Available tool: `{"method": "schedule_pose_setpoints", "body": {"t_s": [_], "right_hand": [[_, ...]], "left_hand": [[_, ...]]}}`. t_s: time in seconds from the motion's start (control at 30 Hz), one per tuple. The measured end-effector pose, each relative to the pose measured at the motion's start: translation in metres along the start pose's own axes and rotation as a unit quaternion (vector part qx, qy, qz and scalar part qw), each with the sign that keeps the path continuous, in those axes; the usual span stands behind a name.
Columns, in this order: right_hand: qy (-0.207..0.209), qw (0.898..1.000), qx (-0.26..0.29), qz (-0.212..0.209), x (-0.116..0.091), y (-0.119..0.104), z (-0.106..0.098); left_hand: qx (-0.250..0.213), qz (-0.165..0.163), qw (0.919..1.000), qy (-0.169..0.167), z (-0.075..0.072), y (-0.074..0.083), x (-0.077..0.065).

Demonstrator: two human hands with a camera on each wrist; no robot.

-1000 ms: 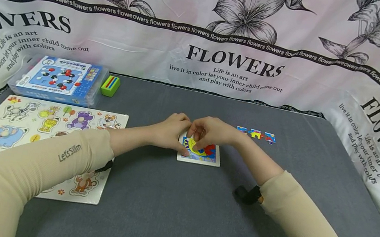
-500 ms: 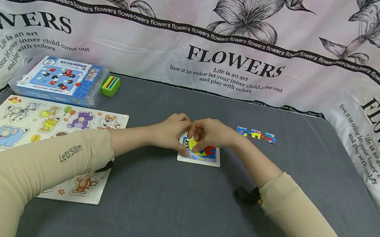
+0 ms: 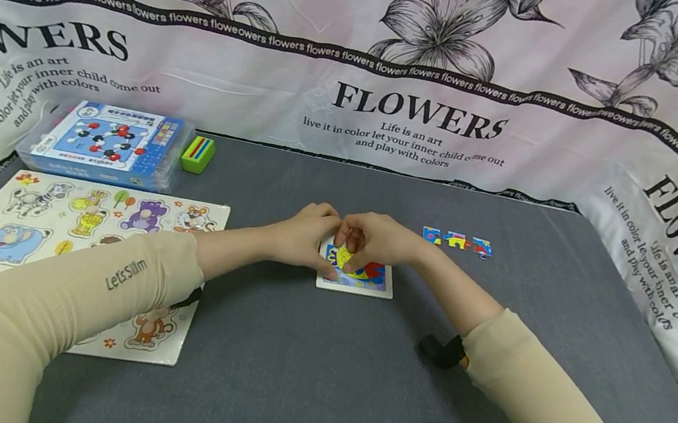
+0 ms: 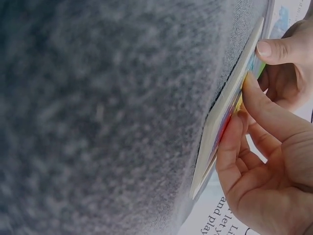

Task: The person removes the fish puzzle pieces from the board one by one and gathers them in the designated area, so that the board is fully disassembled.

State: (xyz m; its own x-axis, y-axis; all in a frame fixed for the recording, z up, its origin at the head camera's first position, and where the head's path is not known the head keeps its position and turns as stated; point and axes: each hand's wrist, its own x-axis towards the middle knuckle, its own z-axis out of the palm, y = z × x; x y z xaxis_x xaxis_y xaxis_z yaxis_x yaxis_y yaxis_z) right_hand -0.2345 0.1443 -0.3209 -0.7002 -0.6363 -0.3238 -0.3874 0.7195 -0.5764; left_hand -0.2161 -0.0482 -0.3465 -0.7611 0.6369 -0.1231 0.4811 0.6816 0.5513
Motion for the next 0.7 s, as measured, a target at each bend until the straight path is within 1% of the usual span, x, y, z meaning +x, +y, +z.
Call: {"method": "schedule_pose_setpoints", "body": {"t_s": [0.43,0.7], "right_hand": [[0.004,1.0,0.004,0.002,-0.0005,-0.0001,0.0005],[0.008,1.0,0.006,-0.001,-0.0003,-0.0001,0.0008]], "left_hand": [[0.007,0.007,0.9999,0.005,0.0006,-0.0014,0.0009],[0.012,0.004,0.9999,0.005,0.0002,-0.0007,0.0008]]}}
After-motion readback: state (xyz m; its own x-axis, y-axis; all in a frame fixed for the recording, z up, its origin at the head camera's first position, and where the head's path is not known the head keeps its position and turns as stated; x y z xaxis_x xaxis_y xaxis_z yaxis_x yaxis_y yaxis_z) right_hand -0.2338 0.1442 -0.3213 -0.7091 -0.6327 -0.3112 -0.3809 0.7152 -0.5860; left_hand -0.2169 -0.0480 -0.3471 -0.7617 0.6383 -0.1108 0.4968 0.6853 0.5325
